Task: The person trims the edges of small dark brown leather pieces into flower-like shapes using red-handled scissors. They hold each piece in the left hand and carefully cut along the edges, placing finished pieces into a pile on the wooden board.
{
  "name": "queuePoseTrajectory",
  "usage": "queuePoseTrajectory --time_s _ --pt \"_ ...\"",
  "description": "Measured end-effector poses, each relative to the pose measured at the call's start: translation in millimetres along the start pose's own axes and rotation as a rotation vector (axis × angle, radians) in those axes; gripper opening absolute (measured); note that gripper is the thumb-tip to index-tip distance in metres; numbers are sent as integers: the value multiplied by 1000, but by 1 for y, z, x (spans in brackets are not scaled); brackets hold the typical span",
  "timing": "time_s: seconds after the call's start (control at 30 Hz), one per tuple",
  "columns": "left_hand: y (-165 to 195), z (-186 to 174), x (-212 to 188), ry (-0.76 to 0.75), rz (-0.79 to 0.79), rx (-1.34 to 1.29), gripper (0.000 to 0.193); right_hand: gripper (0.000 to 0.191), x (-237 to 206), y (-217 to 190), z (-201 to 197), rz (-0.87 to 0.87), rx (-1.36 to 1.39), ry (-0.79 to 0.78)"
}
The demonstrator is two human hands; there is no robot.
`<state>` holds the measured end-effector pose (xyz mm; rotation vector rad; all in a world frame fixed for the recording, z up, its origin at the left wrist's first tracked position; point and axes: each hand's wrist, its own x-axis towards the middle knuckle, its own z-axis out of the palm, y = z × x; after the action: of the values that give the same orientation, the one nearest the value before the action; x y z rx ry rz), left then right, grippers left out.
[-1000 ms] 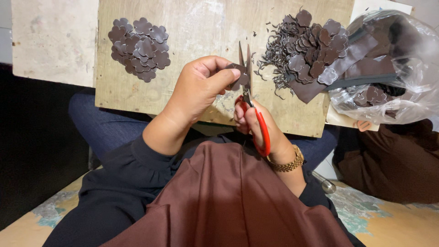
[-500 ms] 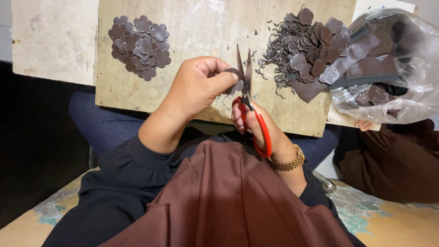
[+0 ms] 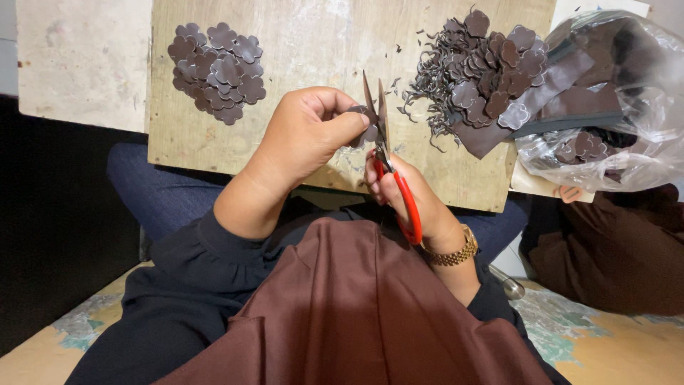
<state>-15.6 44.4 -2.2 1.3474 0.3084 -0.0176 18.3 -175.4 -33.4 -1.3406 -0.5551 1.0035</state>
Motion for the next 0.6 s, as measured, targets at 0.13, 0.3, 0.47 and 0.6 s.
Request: queuePoseTrajectory --time_s 0.13,0.3,0.47,0.6 --pt "1 -1 0 -3 -9 10 14 63 0 4 0 10 63 -14" --pt "0 -3 1 -12 -16 8 14 59 -2 4 1 23 116 9" --pt "-2 -5 1 -21 -19 -10 13 54 -2 4 0 47 146 5" --pt "-3 -6 2 -35 -26 1 12 50 -2 5 -1 64 181 -13"
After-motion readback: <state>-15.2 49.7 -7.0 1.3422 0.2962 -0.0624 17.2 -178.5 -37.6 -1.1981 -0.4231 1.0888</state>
